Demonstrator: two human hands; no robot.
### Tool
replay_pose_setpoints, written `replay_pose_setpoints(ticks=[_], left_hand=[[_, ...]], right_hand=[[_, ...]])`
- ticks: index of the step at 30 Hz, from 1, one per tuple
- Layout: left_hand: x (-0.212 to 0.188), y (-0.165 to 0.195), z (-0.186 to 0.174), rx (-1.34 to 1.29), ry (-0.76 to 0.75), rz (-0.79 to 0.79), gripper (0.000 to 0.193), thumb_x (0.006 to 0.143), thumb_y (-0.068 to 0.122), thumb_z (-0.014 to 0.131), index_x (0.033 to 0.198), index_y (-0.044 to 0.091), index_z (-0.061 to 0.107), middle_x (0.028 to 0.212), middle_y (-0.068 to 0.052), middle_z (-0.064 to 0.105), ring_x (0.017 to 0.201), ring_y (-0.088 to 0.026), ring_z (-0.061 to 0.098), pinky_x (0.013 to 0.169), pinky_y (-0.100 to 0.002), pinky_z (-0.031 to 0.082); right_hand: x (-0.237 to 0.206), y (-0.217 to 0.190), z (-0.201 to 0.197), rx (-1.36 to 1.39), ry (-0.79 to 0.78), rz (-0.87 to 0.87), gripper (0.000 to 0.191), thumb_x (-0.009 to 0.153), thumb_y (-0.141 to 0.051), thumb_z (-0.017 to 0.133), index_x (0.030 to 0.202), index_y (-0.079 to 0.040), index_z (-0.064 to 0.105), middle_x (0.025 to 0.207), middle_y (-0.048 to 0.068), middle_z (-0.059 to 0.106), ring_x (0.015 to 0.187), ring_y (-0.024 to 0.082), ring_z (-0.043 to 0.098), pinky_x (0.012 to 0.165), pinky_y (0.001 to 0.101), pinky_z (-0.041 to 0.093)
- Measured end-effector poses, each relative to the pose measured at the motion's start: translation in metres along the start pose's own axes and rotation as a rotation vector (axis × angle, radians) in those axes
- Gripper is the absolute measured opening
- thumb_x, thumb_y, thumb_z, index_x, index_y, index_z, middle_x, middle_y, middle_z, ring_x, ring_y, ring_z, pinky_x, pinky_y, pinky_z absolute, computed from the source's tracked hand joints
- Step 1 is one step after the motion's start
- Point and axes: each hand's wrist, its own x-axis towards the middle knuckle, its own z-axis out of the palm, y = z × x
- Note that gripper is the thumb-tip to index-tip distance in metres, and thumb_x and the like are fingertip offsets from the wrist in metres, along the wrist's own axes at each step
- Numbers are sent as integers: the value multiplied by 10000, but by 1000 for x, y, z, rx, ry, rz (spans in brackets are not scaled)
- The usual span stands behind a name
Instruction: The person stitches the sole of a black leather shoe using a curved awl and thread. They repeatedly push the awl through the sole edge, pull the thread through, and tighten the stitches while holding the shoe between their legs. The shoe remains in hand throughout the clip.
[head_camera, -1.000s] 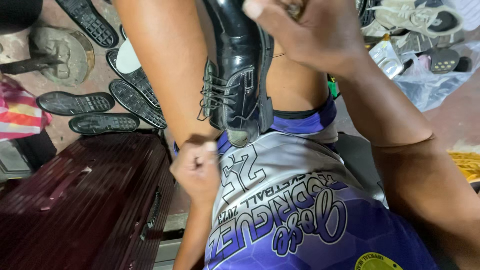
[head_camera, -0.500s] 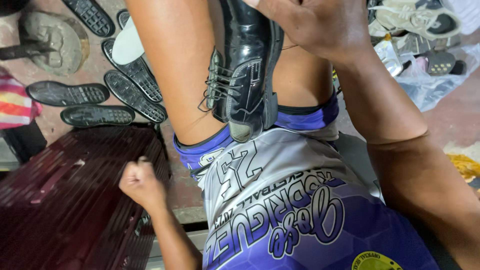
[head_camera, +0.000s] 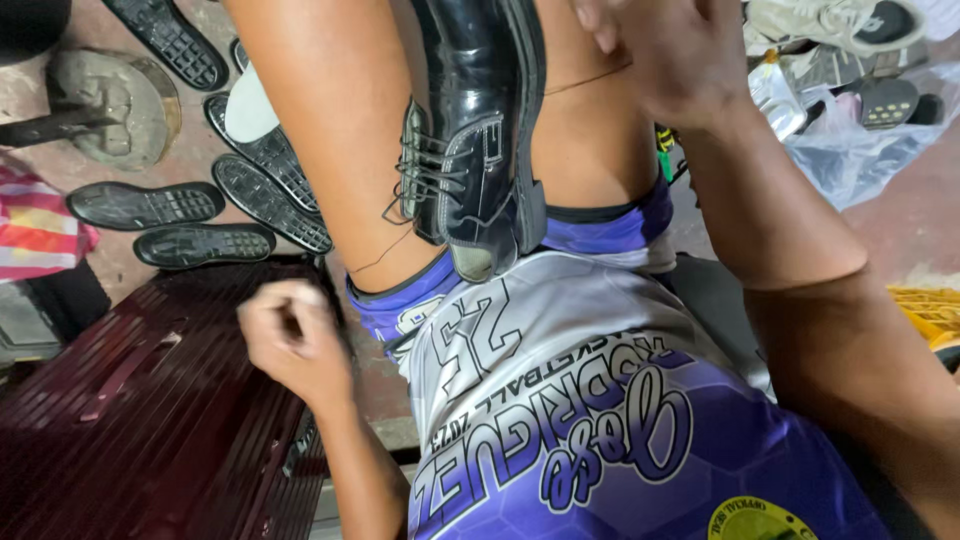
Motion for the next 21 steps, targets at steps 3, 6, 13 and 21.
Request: replay_pose_setpoints(ticks=[3,6,13,21], left_hand=[[5,59,10,-173,-355,112,253,933,110,720,1182,66,722,987,-66,724,859,-217,730,839,-326,545],[16,97,35,-389,-563,-22,537,820,158,807,1276,-41,604,1139,-176,655,938,-216,743,711,-266,544],[38,106,91,-640,-641,-37,422,967,123,799,1316,-39,625,1221,-105,693,1012,-169,679,967,-285,569],[36,87,115,-740,-611,11,418,999,69,728,1370,-53,579,1287,-114,656,1151,-201,632,1066,-329,521]], right_hand=[[-13,6,0,173,103,50,64,1074,-70,650,1035,-25,674,861,62,643,699,155,609,621,292,468],[-23,4,-3,225,133,-13,82,1076,-25,613,1107,-25,689,921,69,679,738,162,640,655,284,495],[-33,-21,-23,-347,-116,-499,253,1031,64,632,1255,-38,689,1147,99,717,924,188,724,778,273,583],[-25,-34,-18,-388,-120,-399,262,954,66,724,1188,-52,739,1001,91,733,799,218,706,691,308,549]])
